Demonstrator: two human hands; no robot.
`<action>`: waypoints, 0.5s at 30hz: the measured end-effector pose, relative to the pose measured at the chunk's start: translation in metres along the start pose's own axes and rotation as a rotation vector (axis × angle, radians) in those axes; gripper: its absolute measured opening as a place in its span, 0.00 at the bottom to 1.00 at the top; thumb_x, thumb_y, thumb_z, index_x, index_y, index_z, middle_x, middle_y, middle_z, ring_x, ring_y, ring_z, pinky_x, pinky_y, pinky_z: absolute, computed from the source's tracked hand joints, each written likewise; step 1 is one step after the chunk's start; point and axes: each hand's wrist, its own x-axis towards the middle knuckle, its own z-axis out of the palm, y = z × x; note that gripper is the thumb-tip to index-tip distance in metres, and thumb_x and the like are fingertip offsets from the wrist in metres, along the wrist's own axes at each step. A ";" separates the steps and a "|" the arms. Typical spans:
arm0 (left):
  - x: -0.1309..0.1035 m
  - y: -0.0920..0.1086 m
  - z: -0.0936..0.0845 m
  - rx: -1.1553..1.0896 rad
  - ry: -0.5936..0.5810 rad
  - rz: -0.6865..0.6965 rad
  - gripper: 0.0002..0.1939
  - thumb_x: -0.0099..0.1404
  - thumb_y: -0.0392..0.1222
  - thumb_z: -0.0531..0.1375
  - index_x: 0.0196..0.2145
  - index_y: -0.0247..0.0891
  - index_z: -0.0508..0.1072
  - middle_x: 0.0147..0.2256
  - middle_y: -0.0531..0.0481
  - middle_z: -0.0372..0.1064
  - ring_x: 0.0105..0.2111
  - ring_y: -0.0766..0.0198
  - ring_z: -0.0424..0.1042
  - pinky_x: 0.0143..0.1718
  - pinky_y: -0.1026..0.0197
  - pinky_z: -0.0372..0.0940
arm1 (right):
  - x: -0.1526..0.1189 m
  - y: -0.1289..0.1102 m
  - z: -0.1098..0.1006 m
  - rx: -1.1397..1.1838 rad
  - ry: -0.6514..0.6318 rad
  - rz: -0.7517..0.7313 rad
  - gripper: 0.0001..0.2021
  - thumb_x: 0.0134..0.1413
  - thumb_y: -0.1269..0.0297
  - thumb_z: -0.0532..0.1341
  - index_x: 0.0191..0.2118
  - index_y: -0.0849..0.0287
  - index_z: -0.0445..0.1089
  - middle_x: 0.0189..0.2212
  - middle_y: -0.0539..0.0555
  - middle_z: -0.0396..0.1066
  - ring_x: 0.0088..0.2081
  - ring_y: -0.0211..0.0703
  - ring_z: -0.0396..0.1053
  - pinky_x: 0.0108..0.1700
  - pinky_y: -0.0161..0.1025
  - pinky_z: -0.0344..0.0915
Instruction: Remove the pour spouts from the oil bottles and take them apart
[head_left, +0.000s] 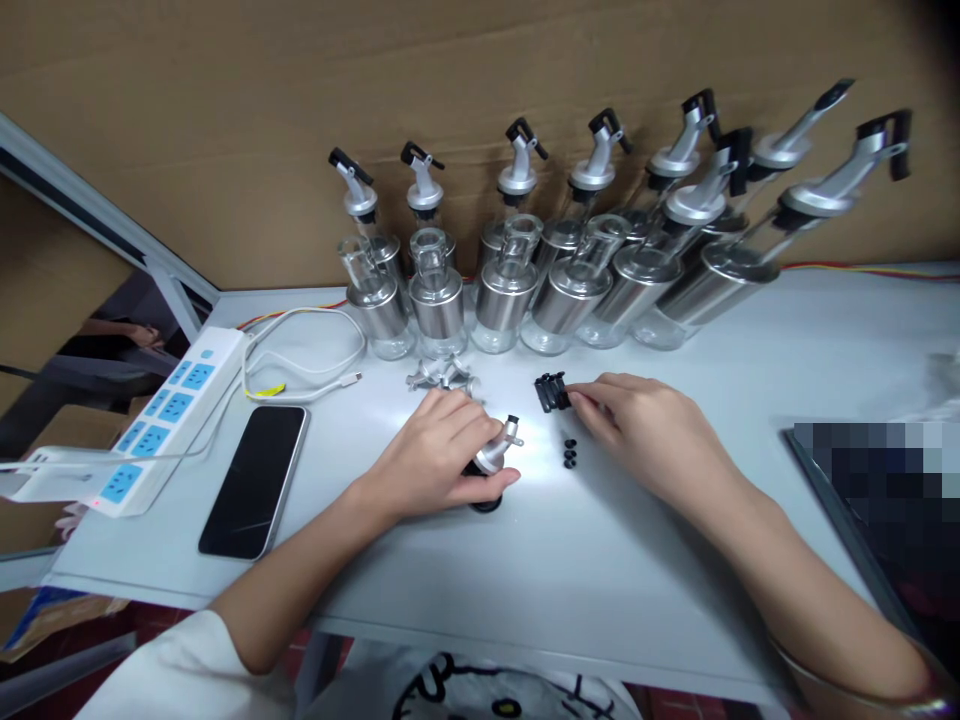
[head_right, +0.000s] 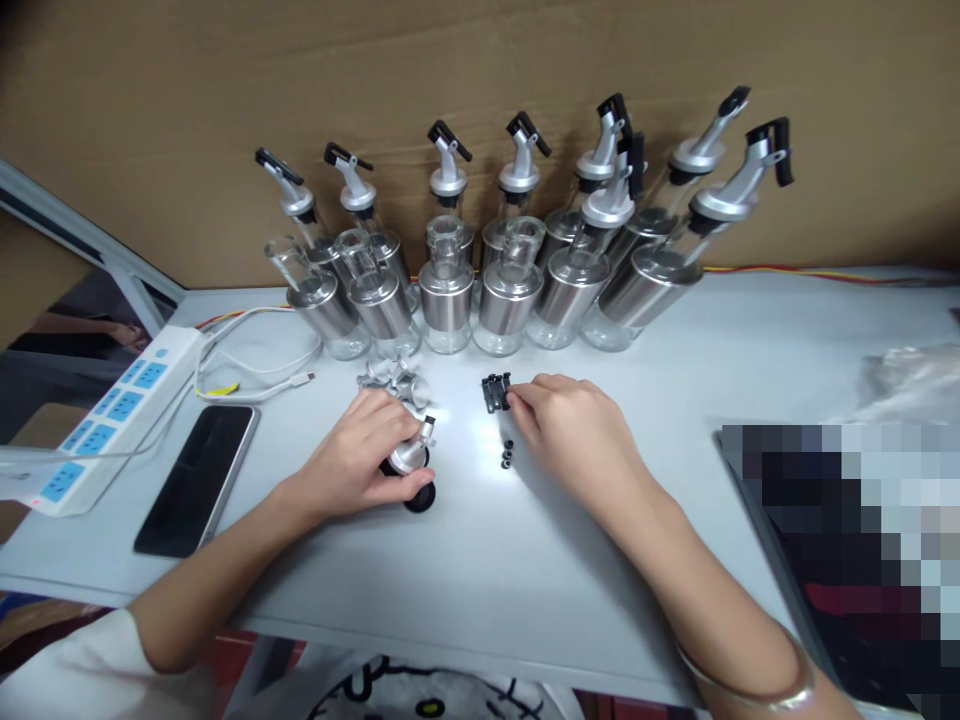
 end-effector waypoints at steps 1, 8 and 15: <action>0.000 0.000 0.000 -0.002 -0.001 -0.002 0.15 0.70 0.49 0.51 0.34 0.34 0.66 0.27 0.50 0.67 0.30 0.62 0.61 0.33 0.60 0.55 | 0.000 0.000 -0.001 -0.011 -0.005 0.012 0.12 0.61 0.67 0.54 0.34 0.60 0.76 0.29 0.54 0.74 0.32 0.48 0.71 0.34 0.41 0.60; 0.000 -0.001 -0.001 -0.015 0.026 0.014 0.20 0.71 0.55 0.49 0.33 0.34 0.67 0.27 0.49 0.67 0.30 0.62 0.61 0.33 0.60 0.55 | -0.001 0.000 -0.002 0.019 -0.035 -0.016 0.15 0.62 0.65 0.54 0.27 0.59 0.75 0.25 0.52 0.72 0.28 0.46 0.70 0.30 0.40 0.59; 0.001 -0.001 -0.002 -0.010 0.012 0.014 0.18 0.71 0.52 0.50 0.34 0.34 0.67 0.27 0.49 0.67 0.31 0.61 0.62 0.34 0.60 0.54 | -0.001 -0.002 0.007 0.181 0.081 -0.229 0.15 0.64 0.64 0.53 0.46 0.64 0.74 0.39 0.62 0.73 0.40 0.53 0.70 0.41 0.48 0.67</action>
